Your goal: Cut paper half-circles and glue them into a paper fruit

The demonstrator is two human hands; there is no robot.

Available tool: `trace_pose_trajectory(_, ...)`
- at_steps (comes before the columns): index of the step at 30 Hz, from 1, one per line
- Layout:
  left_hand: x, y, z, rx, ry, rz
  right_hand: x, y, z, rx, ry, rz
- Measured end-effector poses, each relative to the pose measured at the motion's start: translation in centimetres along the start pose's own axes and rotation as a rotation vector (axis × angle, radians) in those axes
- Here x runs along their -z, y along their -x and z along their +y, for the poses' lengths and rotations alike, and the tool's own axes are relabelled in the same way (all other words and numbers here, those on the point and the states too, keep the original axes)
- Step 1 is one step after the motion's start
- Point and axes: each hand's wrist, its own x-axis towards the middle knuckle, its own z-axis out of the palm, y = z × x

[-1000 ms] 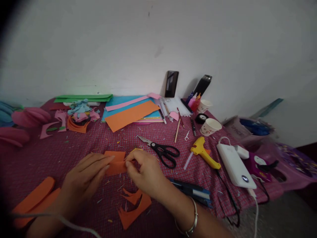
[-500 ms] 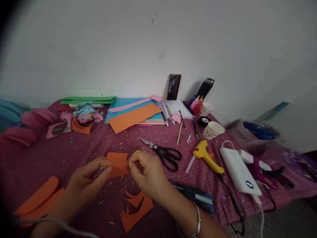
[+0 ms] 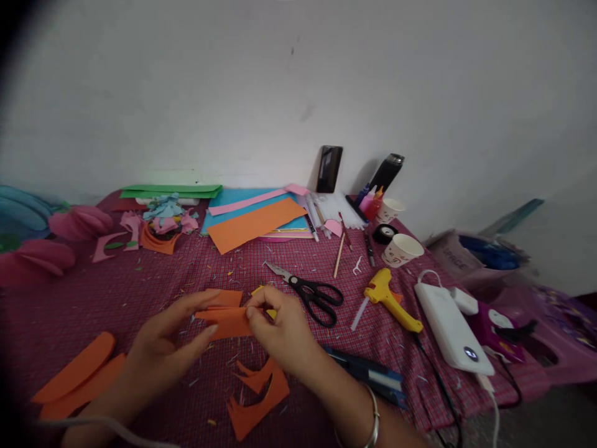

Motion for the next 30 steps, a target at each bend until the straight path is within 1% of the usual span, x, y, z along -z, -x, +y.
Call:
trace_pose_trajectory(3, -0.3, 0.0, -0.2, -0.018, 0.036, 0.023, 0.1, -0.2, 0.1, -0.072, -0.106, -0.039)
trace_pose_trajectory(7, -0.5, 0.2, -0.7, 0.043, 0.170, 0.121, 0.2, -0.3, 0.1, -0.136, -0.203, -0.073)
trace_pose_trajectory(9, -0.4, 0.3, -0.9, 0.062, 0.205, 0.136, 0.2, -0.3, 0.1, -0.139, -0.209, -0.071)
trace_pose_trajectory(13, -0.2, 0.1, -1.0, 0.001, 0.172, 0.098, 0.1, -0.3, 0.1, -0.133, -0.174, -0.049)
trace_pose_trajectory(17, -0.2, -0.3, -1.1, -0.155, 0.054, 0.045, 0.1, -0.3, 0.1, -0.100, -0.091, -0.020)
trace_pose_trajectory(19, -0.3, -0.5, -1.3, -0.203, 0.003, 0.020, 0.0, -0.2, 0.2, -0.072, -0.021, -0.002)
trace_pose_trajectory(23, -0.4, -0.4, -1.5, -0.229, -0.069, 0.002, 0.0, -0.1, 0.2, -0.033, 0.078, 0.007)
trace_pose_trajectory(28, -0.5, -0.2, -2.0, -0.322, -0.137, -0.028, -0.1, -0.2, 0.2, -0.034, 0.083, 0.030)
trace_pose_trajectory(30, -0.6, -0.2, -2.1, -0.311, -0.139, -0.018, 0.0, -0.2, 0.1, -0.033, 0.075, 0.037)
